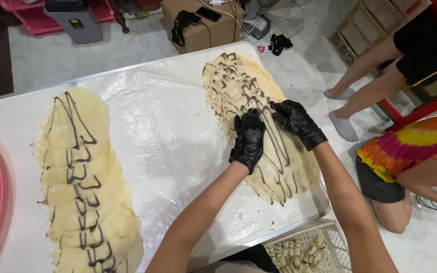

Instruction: Fold and roll thin sheets of dough decorated with chocolate drizzle into compact rolls.

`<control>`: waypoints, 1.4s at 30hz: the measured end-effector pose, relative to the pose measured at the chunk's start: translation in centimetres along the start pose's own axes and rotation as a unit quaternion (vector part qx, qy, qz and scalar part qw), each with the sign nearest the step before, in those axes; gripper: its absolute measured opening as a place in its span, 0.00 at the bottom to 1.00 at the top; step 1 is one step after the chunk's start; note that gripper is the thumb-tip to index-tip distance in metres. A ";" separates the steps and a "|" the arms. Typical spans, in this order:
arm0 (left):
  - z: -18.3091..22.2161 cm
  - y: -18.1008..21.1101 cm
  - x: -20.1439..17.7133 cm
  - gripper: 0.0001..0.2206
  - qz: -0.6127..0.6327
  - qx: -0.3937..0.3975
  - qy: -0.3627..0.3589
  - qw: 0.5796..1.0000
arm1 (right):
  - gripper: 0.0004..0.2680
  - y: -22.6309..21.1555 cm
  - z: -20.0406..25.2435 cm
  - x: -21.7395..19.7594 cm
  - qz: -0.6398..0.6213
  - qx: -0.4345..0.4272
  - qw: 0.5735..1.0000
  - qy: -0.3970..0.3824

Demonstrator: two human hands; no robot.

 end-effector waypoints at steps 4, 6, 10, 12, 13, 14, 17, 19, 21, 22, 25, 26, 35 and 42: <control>0.0 -0.9 1.9 0.19 0.028 -0.034 -0.042 0.998 | 0.19 -0.4 -0.8 -1.2 -0.052 0.001 0.999 0.010; -0.1 -1.4 2.3 0.22 0.051 -0.085 -0.055 0.994 | 0.18 -0.7 -0.4 -1.7 -0.073 0.001 0.997 0.014; 0.1 -3.4 6.2 0.26 0.068 -0.160 -0.131 0.976 | 0.17 -1.7 0.4 -2.8 -0.134 0.000 0.991 0.026; -0.1 -3.6 6.3 0.25 0.079 -0.174 -0.147 0.971 | 0.16 -2.2 0.5 -3.4 -0.152 0.000 0.988 0.030; -0.3 -3.4 5.6 0.24 0.101 -0.169 -0.140 0.970 | 0.16 -2.6 0.4 -3.6 -0.172 0.000 0.984 0.033; -0.4 -3.4 4.9 0.24 0.123 -0.164 -0.133 0.970 | 0.15 -3.0 0.4 -3.8 -0.192 0.000 0.981 0.036; -1.7 -2.7 1.4 0.14 0.240 -0.160 -0.067 0.955 | 0.14 -3.9 0.8 -4.6 -0.233 -0.003 0.972 0.043; -2.0 -2.9 -1.0 0.16 0.243 -0.178 -0.093 0.949 | 0.14 -4.6 0.6 -5.3 -0.251 -0.004 0.967 0.047; -1.9 -3.1 -1.5 0.19 0.246 -0.196 -0.120 0.942 | 0.13 -3.8 0.5 -4.8 -0.269 -0.003 0.962 0.051; -1.7 -3.1 -1.0 0.20 0.221 -0.190 -0.136 0.947 | 0.11 -2.6 0.3 -4.1 -0.256 -0.003 0.965 0.048; -1.6 -3.4 -0.5 0.19 0.196 -0.173 -0.142 0.955 | 0.08 -2.4 0.1 -3.5 -0.234 -0.041 0.969 0.062; -1.6 -3.4 -0.6 0.18 0.197 -0.163 -0.131 0.958 | 0.08 -3.0 0.1 -3.9 -0.224 -0.077 0.968 0.078; -0.7 -3.9 4.3 0.12 0.324 -0.153 -0.103 0.928 | 0.08 -1.6 0.1 -2.7 -0.286 -0.017 0.956 0.068; -3.1 -2.2 -5.7 0.11 0.427 -0.255 -0.199 0.844 | 0.09 -1.4 0.9 -3.9 -0.325 -0.015 0.944 0.051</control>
Point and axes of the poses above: each hand's wrist, its own z-axis away from the middle knuckle, its own x-axis out of the palm, y = z × x, the point moved 6 cm from there along -z, towards the middle knuckle, and after that the axes turned 9 degrees about -x, right-handed, at the moved point
